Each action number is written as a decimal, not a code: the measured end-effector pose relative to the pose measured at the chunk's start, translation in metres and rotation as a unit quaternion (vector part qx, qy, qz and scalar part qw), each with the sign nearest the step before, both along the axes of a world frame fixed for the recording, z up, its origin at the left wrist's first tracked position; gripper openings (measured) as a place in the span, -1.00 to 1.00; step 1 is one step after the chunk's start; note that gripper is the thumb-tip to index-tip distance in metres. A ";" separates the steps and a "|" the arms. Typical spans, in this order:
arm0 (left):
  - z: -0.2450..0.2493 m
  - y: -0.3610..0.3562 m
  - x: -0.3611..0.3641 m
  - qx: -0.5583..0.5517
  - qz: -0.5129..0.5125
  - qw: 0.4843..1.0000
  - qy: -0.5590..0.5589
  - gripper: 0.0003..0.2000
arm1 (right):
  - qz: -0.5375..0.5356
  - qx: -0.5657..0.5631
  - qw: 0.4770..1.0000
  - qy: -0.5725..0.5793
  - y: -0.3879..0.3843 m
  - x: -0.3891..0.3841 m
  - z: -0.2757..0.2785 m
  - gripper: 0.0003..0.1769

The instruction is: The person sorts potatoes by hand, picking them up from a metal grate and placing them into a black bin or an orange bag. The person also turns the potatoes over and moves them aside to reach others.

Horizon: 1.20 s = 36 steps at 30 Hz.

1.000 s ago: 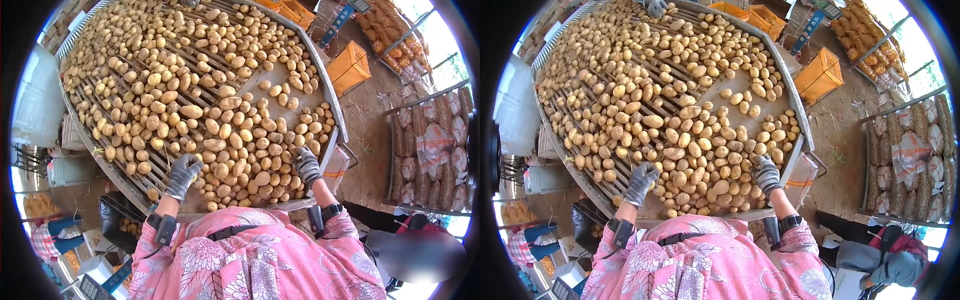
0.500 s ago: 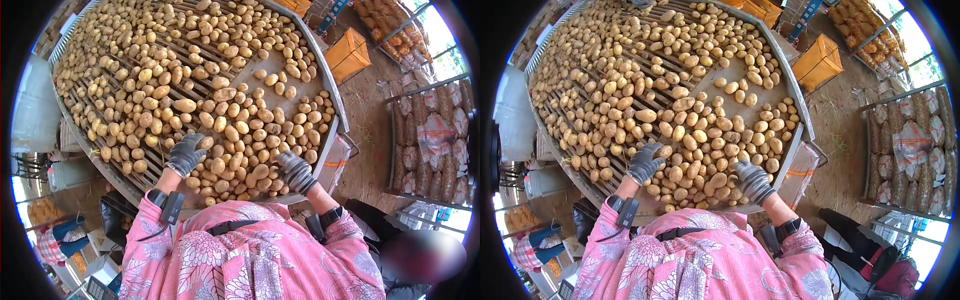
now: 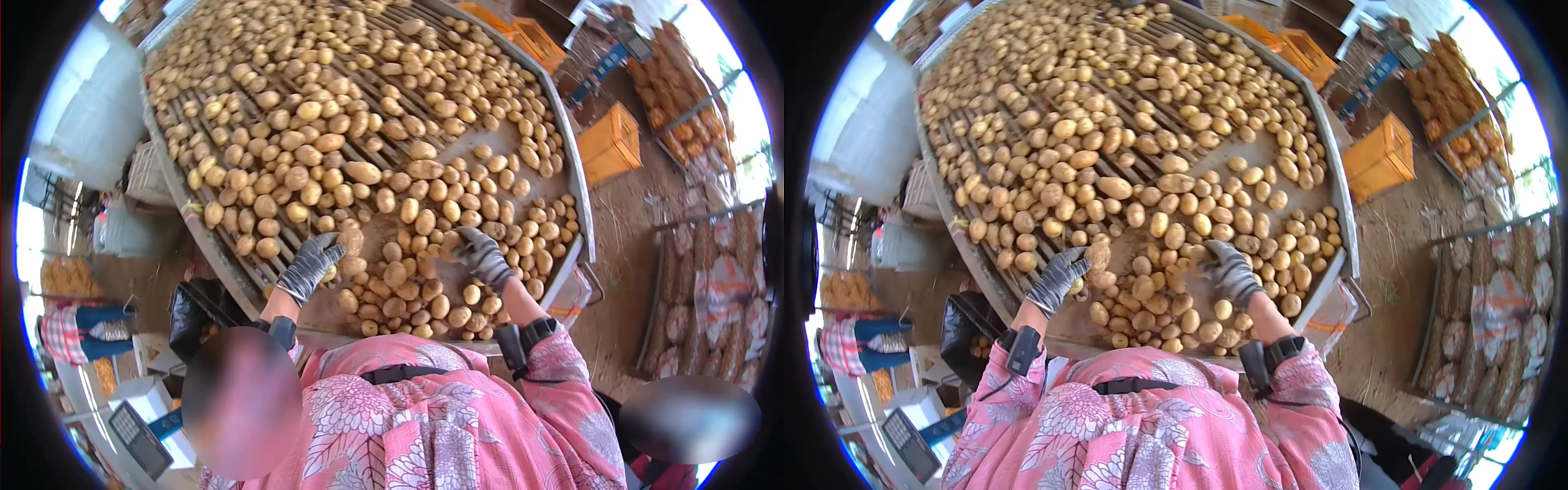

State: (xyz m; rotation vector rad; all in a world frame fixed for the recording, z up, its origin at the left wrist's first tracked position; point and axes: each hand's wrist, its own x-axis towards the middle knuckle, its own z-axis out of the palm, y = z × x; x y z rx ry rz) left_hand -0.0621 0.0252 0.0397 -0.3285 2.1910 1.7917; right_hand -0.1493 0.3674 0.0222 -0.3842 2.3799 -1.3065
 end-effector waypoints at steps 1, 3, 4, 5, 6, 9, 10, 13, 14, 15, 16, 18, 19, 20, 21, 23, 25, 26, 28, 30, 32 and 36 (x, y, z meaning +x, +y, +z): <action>0.012 -0.002 0.008 0.087 0.051 0.992 -0.070 -0.60 | -0.038 -0.049 0.988 -0.144 0.006 -0.003 -0.007 -0.52; 0.025 0.001 0.020 0.177 0.108 0.969 -0.136 -0.61 | -0.076 -0.231 0.907 -0.343 0.009 0.002 0.010 -0.46; 0.025 0.003 0.023 0.216 0.136 0.959 -0.121 -0.69 | -0.086 -0.300 0.867 -0.389 0.010 0.006 0.011 -0.43; 0.024 0.006 0.025 0.257 0.162 0.947 -0.106 -0.75 | -0.091 -0.320 0.855 -0.398 0.009 0.006 0.006 -0.38; 0.013 0.006 0.029 0.263 0.162 0.945 -0.107 -0.75 | -0.099 -0.387 0.813 -0.424 0.006 0.012 0.003 -0.42; 0.014 0.018 0.030 0.303 0.157 0.934 -0.105 -0.72 | -0.084 -0.448 0.755 -0.472 -0.009 0.018 0.023 -0.46; 0.029 0.029 0.026 0.307 0.152 0.933 -0.107 -0.72 | -0.083 -0.447 0.753 -0.475 -0.016 0.020 0.027 -0.44; 0.045 0.050 0.014 0.315 0.060 0.943 -0.094 -0.63 | -0.067 -0.439 0.750 -0.490 -0.035 0.021 0.029 -0.43; 0.053 0.055 0.008 0.325 0.019 0.941 -0.092 -0.60 | 0.000 -0.480 0.742 -0.467 -0.040 0.018 0.007 -0.41; 0.040 0.062 0.000 0.255 -0.007 0.967 -0.017 -0.58 | 0.067 -0.519 0.729 -0.441 -0.043 0.016 -0.012 -0.40; 0.028 0.069 -0.008 0.183 -0.033 0.981 0.058 -0.56 | 0.029 -0.447 0.820 -0.355 -0.043 0.018 -0.021 -0.32; 0.049 0.078 -0.017 0.110 -0.068 0.990 0.057 -0.54 | 0.019 -0.482 0.748 -0.455 -0.060 0.019 0.016 -0.27; 0.056 0.081 -0.020 0.038 -0.101 0.993 0.053 -0.52 | 0.019 -0.483 0.749 -0.454 -0.057 0.018 0.025 -0.27; 0.056 0.084 -0.021 0.038 -0.102 0.993 0.054 -0.52 | 0.056 -0.500 0.726 -0.469 -0.052 0.017 0.032 -0.27; 0.056 0.088 -0.020 -0.063 -0.135 0.988 0.047 -0.51 | 0.093 -0.515 0.702 -0.483 -0.049 0.018 0.035 -0.26; 0.056 0.092 -0.016 -0.150 -0.170 0.973 0.041 -0.52 | 0.071 -0.485 0.727 -0.482 -0.049 0.026 0.035 -0.28; 0.057 0.093 -0.014 -0.135 -0.170 0.975 0.039 -0.55 | 0.053 -0.423 0.778 -0.462 -0.047 0.030 0.010 -0.31; 0.057 0.091 -0.013 -0.122 -0.166 0.978 0.037 -0.57 | 0.053 -0.423 0.778 -0.463 -0.044 0.031 0.008 -0.31; 0.022 0.073 -0.004 -0.033 -0.120 0.984 0.128 -0.60 | 0.010 -0.453 0.761 -0.465 -0.035 0.030 0.005 -0.32; 0.021 0.054 0.000 0.374 0.138 0.898 -0.186 -0.58 | 0.004 -0.498 0.726 -0.475 -0.026 0.024 0.004 -0.35; 0.038 0.048 0.002 0.478 0.257 0.811 -0.218 -0.43 | -0.026 -0.514 0.727 -0.455 -0.022 0.021 0.021 -0.35; 0.016 0.024 0.018 0.604 0.157 0.765 -0.157 -0.31 | -0.096 -0.518 0.723 -0.447 -0.015 0.028 0.013 -0.29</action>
